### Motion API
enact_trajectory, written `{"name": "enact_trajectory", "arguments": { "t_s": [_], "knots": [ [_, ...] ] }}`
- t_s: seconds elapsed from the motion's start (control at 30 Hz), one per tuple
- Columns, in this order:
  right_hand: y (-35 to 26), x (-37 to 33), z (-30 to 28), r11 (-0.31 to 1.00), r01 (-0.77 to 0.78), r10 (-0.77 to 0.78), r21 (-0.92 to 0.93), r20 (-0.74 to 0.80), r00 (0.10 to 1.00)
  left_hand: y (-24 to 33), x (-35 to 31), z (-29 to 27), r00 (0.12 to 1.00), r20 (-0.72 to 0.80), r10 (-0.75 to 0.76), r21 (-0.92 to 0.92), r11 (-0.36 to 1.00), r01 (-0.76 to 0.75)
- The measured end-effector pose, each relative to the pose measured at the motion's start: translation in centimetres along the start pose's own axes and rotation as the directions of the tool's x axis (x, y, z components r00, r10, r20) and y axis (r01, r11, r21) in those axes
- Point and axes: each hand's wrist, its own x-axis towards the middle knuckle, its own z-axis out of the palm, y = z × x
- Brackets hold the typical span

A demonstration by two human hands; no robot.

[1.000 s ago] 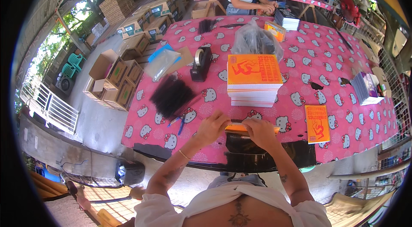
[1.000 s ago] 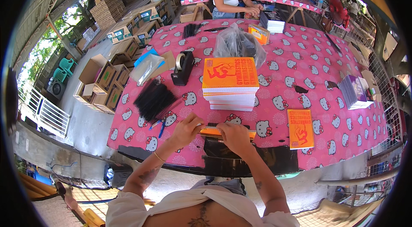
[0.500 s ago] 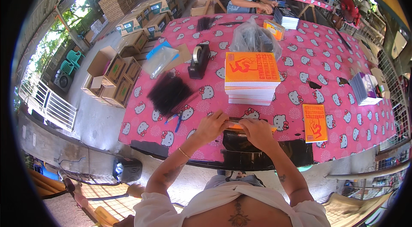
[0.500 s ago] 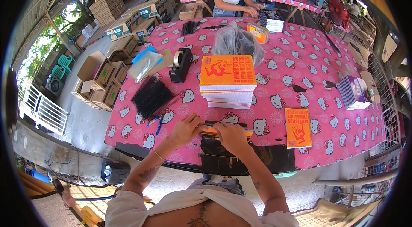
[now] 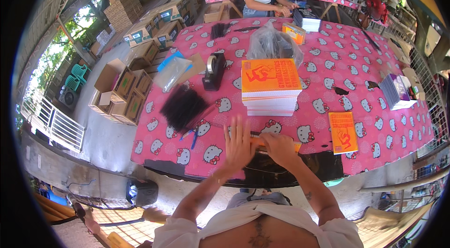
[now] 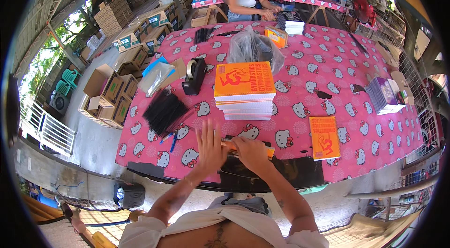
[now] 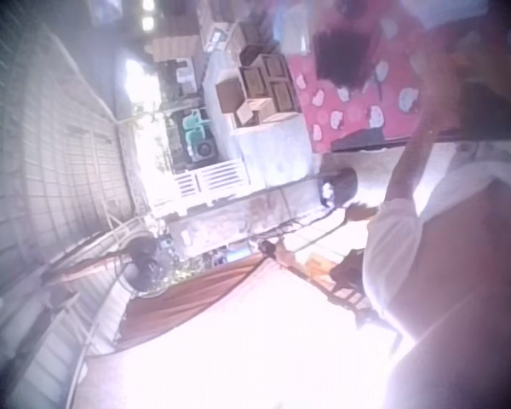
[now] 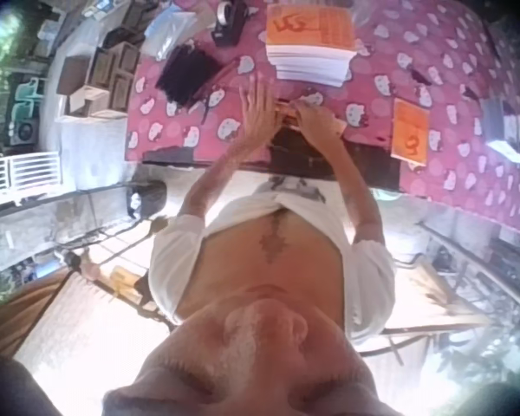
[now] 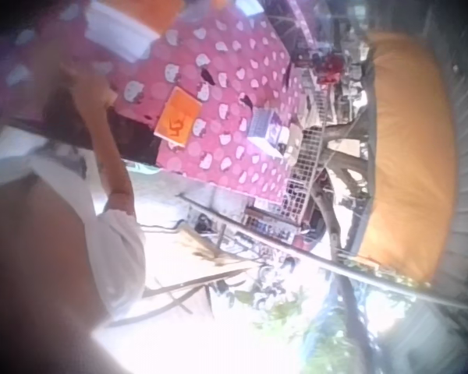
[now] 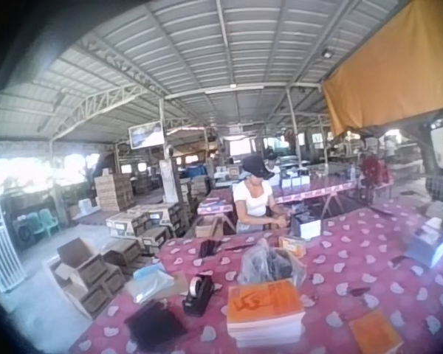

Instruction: The person inserts plastic spiral coils into the punched holes of printed books and then trims or secures the ends by hand.

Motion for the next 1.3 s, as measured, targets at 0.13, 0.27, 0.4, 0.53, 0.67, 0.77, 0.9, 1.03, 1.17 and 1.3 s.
{"name": "enact_trajectory", "arguments": {
  "t_s": [0.13, 0.27, 0.4, 0.53, 0.67, 0.77, 0.9, 1.03, 1.17, 1.3],
  "knots": [
    [0.7, -0.8, -2.1, 0.995, 0.077, -0.078, -0.061, -0.008, 0.997, 0.8, -2.6, 1.7, 0.990, 0.104, 0.100, 0.146, 0.983, -0.115],
    [1.5, -2.4, -2.5, 0.984, 0.061, -0.043, -0.166, 0.110, 0.993, 2.0, -0.2, -0.7, 0.950, 0.303, 0.078, -0.001, 0.997, -0.081],
    [2.6, -1.5, -3.6, 0.994, 0.018, -0.001, -0.104, 0.154, 0.988, 0.9, -0.1, 1.0, 0.977, 0.111, 0.182, 0.231, 0.951, -0.203],
    [2.5, -0.6, -3.8, 0.999, 0.032, -0.034, 0.015, 0.191, 0.981, 1.2, -0.1, 0.4, 0.941, 0.251, 0.227, -0.050, 0.974, -0.222],
    [2.9, -0.5, -3.6, 0.999, -0.050, 0.051, -0.010, 0.290, 0.956, 1.8, -0.4, 1.3, 0.991, 0.068, 0.115, -0.032, 0.993, -0.113],
    [3.0, -0.7, -3.2, 0.998, -0.062, 0.055, 0.027, 0.230, 0.972, 3.2, -3.4, 1.0, 0.979, 0.172, 0.107, -0.110, 0.990, -0.089],
    [2.4, -0.4, -2.8, 0.998, -0.036, 0.023, 0.044, 0.275, 0.961, 2.1, 2.3, -0.3, 0.992, 0.098, 0.085, 0.073, 0.993, -0.092],
    [3.1, -0.8, -3.1, 0.998, -0.044, 0.034, 0.039, 0.234, 0.972, 4.6, -4.0, 0.7, 0.984, 0.136, 0.112, -0.107, 0.989, -0.097],
    [3.1, -0.6, -2.7, 0.999, -0.014, 0.001, 0.047, 0.265, 0.964, 2.9, 2.3, 0.1, 0.995, 0.061, 0.076, -0.046, 0.996, -0.073],
    [3.4, -0.9, -2.9, 0.997, -0.076, 0.068, 0.028, 0.228, 0.971, 4.0, -4.8, 2.3, 0.979, 0.119, 0.165, -0.081, 0.984, -0.156]
  ]
}}
